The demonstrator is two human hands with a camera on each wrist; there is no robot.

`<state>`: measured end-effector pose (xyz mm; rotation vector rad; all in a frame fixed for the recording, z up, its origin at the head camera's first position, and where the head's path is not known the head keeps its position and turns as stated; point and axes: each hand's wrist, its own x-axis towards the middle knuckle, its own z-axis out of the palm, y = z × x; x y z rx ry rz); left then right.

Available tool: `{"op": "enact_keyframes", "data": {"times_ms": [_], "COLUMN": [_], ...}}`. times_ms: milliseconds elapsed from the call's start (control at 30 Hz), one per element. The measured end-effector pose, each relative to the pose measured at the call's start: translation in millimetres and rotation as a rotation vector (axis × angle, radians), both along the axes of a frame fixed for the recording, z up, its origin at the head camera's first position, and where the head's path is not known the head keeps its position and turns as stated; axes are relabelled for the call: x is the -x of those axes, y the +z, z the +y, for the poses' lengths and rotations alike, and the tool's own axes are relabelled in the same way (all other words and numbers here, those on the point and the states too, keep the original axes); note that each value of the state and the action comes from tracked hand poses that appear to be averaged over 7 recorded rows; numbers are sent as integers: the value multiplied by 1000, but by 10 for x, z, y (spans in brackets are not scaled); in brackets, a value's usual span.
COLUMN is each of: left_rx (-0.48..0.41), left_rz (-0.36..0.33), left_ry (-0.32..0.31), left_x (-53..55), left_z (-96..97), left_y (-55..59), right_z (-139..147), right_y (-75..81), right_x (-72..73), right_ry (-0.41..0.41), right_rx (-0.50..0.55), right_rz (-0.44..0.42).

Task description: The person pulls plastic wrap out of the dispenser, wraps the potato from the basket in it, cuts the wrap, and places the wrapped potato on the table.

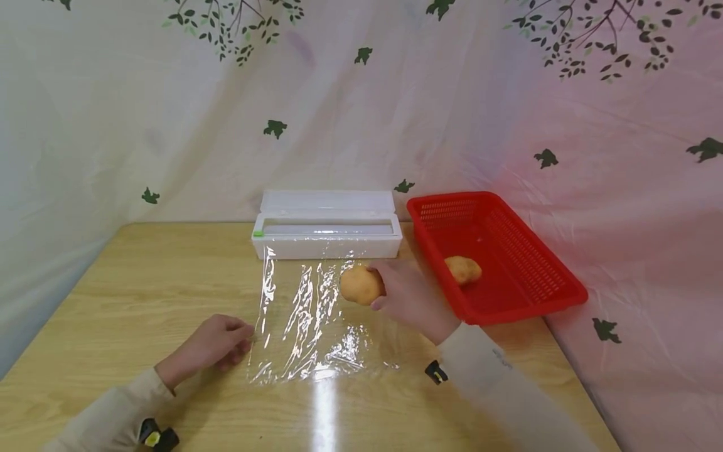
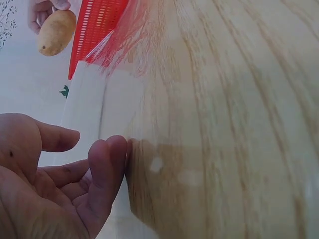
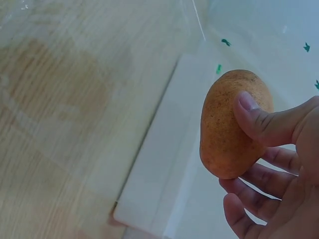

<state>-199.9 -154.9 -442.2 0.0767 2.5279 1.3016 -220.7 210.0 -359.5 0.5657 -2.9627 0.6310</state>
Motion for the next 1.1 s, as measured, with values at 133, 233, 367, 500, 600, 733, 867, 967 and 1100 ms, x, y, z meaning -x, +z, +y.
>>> {"op": "enact_keyframes", "data": {"times_ms": [133, 233, 367, 500, 600, 733, 867, 967, 1100], "left_rx": [-11, -20, -28, -44, -67, -137, -237, -263, -278], "left_rz": [10, 16, 18, 29, 27, -8, -66, -107, -159], "left_ry": [-38, -46, -45, -38, -28, -9, 8, -2, -55], "left_x": [-4, 6, 32, 47, 69, 138, 214, 223, 193], "left_z": [2, -6, -15, -10, 7, 36, 42, 23, -9], "left_y": [-4, -15, -34, -48, -56, -72, -113, -151, -154], "right_z": [-102, -156, -221, -280, -318, -366, -417, -446, -452], "right_y": [-125, -209, -310, -417, -490, -568, -625, -650, -636], "right_x": [-4, -12, -24, -32, -42, -56, -80, -113, -125], "right_ry": [35, 40, 52, 90, 118, 144, 153, 160, 146], "right_rx": [-39, -65, -70, -85, -83, -60, -36, -18, -19], "right_rz": [-19, -13, -24, -27, -23, -35, -57, -74, -81]}}
